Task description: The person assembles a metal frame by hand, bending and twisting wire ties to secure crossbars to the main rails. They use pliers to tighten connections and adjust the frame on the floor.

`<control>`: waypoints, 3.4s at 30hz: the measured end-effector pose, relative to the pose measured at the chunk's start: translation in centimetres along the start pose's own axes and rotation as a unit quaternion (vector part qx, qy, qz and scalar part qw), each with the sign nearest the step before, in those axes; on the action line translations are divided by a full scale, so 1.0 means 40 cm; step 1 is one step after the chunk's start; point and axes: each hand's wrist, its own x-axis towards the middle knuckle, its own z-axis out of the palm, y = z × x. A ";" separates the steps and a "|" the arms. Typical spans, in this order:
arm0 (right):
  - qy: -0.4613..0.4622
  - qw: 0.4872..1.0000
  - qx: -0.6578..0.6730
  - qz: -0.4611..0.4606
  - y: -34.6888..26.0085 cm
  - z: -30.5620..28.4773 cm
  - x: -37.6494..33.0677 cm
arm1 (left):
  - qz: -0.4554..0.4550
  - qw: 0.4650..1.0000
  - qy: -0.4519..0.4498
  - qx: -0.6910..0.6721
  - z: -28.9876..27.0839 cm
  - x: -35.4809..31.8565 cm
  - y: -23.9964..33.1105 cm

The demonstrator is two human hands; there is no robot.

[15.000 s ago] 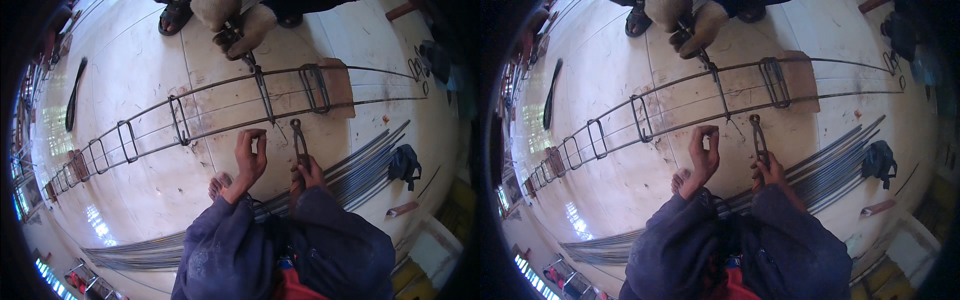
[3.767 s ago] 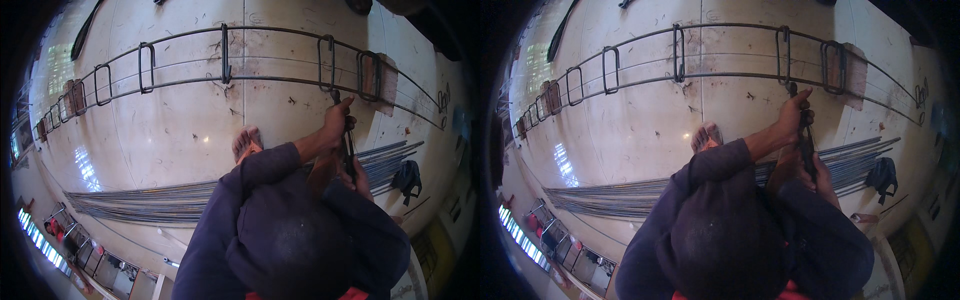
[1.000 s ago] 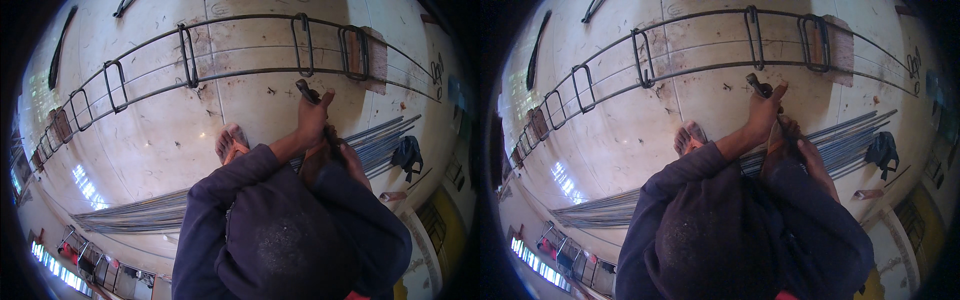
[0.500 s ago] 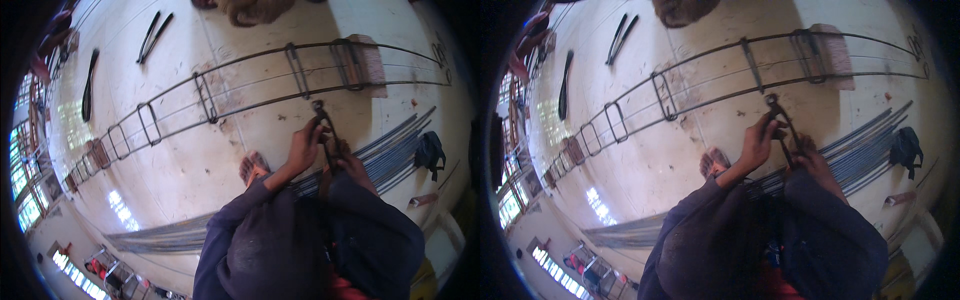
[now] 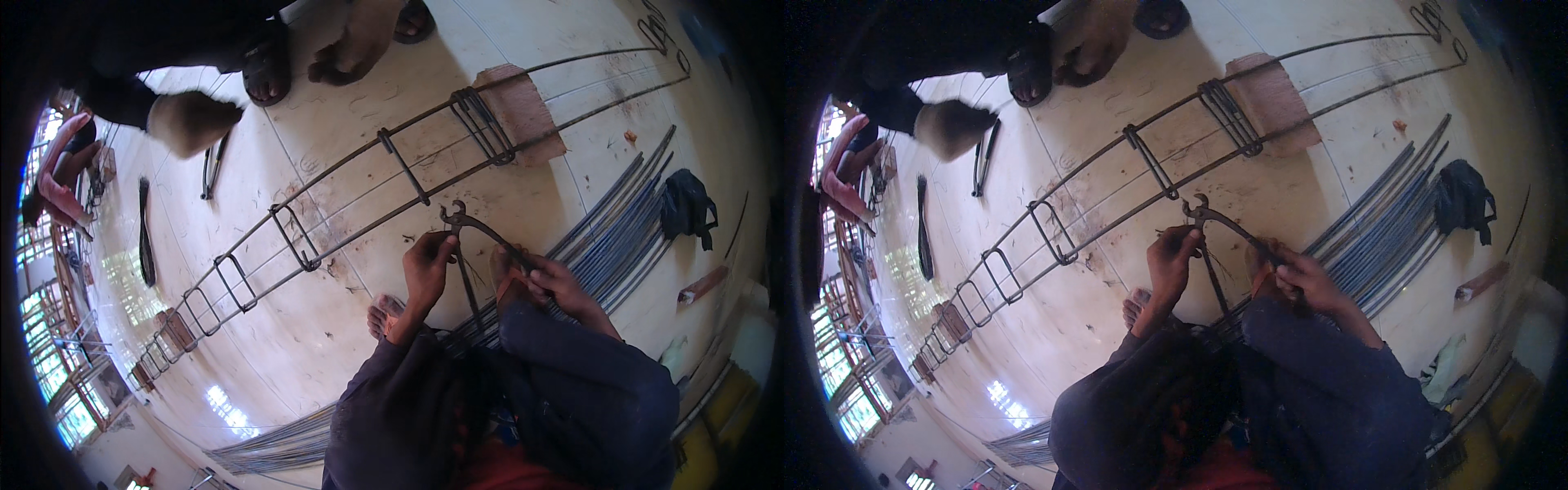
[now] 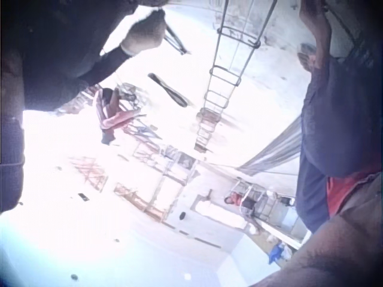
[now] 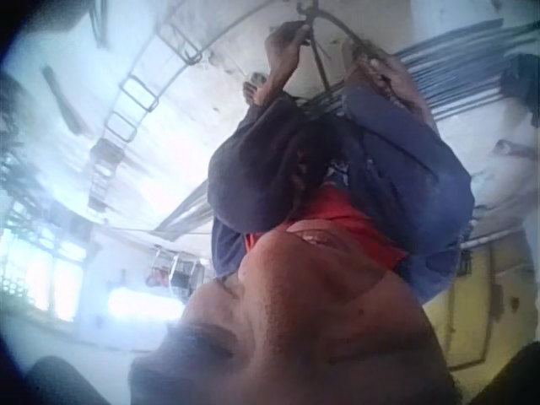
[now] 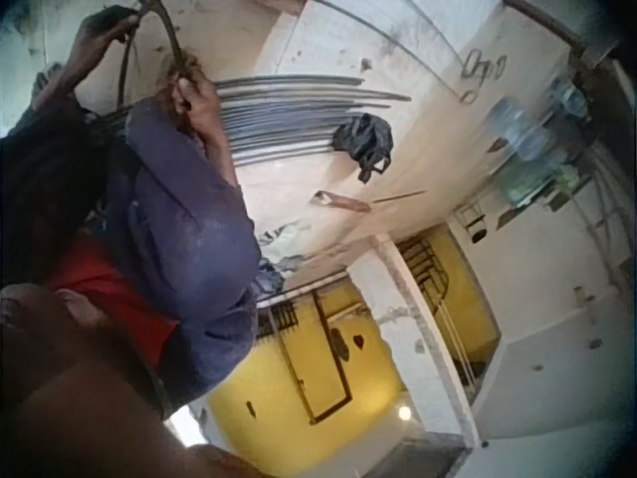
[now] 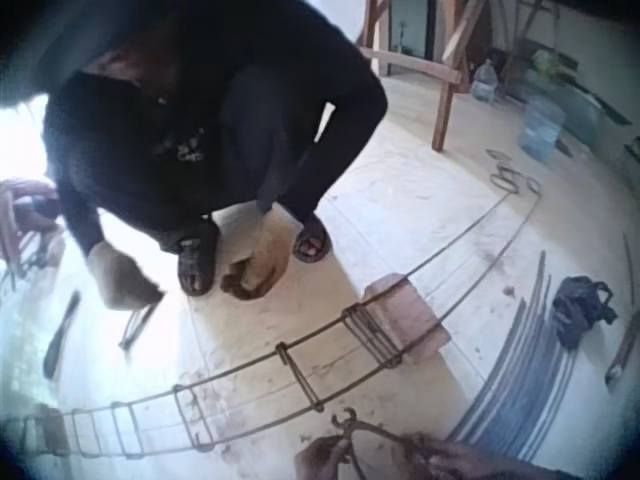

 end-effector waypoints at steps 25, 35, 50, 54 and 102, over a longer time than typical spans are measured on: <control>0.209 0.902 -0.377 0.004 0.106 -0.058 0.077 | 0.033 0.994 -0.101 -0.035 0.018 0.018 -0.005; 0.143 0.757 -0.637 0.032 0.070 -0.148 0.169 | 0.133 0.990 -0.043 0.020 -0.229 -0.069 0.283; 0.090 0.739 -0.667 -0.047 -0.091 0.004 0.247 | 0.270 0.919 0.248 -0.147 -0.425 -0.311 0.589; 0.082 0.743 -0.662 -0.056 -0.037 -0.079 0.327 | 0.305 0.835 0.218 -0.404 -0.483 -0.354 0.613; -0.038 0.863 -0.500 -0.062 -0.027 0.170 0.216 | 0.327 0.916 0.079 -0.219 -0.409 -0.343 0.527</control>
